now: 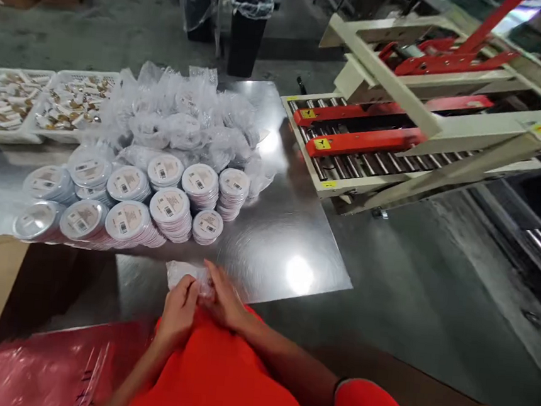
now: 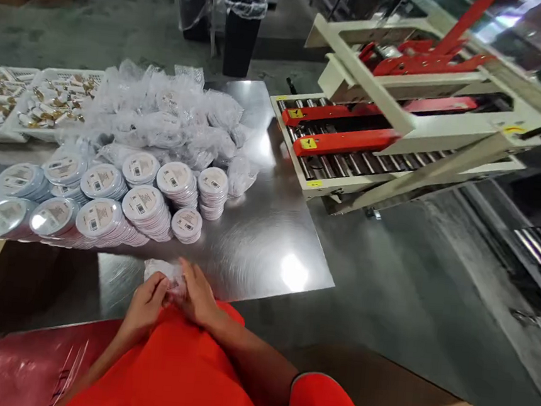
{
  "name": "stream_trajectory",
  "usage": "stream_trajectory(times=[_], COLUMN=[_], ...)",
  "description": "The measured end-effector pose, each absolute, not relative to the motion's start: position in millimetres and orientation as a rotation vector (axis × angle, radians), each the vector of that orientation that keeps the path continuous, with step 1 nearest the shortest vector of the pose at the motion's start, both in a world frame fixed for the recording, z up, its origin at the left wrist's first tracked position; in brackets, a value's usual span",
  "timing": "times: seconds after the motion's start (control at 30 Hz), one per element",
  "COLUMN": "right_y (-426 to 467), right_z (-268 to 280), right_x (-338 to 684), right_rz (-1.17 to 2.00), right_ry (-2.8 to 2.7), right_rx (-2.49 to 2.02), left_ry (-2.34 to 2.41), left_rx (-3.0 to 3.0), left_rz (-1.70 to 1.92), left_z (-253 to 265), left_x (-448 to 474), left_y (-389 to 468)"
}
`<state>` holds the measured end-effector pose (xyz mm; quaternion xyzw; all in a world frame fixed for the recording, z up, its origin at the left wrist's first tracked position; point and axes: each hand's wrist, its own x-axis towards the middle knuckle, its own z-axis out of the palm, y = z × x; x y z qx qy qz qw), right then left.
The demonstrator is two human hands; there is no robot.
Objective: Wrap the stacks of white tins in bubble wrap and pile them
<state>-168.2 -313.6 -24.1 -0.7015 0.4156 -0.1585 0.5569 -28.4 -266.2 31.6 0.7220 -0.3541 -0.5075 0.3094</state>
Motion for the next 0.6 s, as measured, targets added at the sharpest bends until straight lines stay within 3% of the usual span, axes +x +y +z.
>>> stream_trajectory(times=[0.23, 0.43, 0.6], right_y=[-356.1, -482.1, -600.4], right_z=[-11.1, 24.2, 48.0], right_x=[-219.0, -277.6, -235.7], right_rz=[-0.537, -0.856, -0.933], right_ry=[1.233, 1.734, 1.848], right_rx=[-1.763, -1.634, -1.717], left_ry=[-1.004, -0.986, -0.954], left_rx=[1.821, 2.053, 2.366], left_rz=[-1.439, -1.354, -1.225], left_z=[37.4, -3.1, -42.5], left_x=[-35.8, -7.9, 21.7], left_y=[-279.4, -243.0, -190.3])
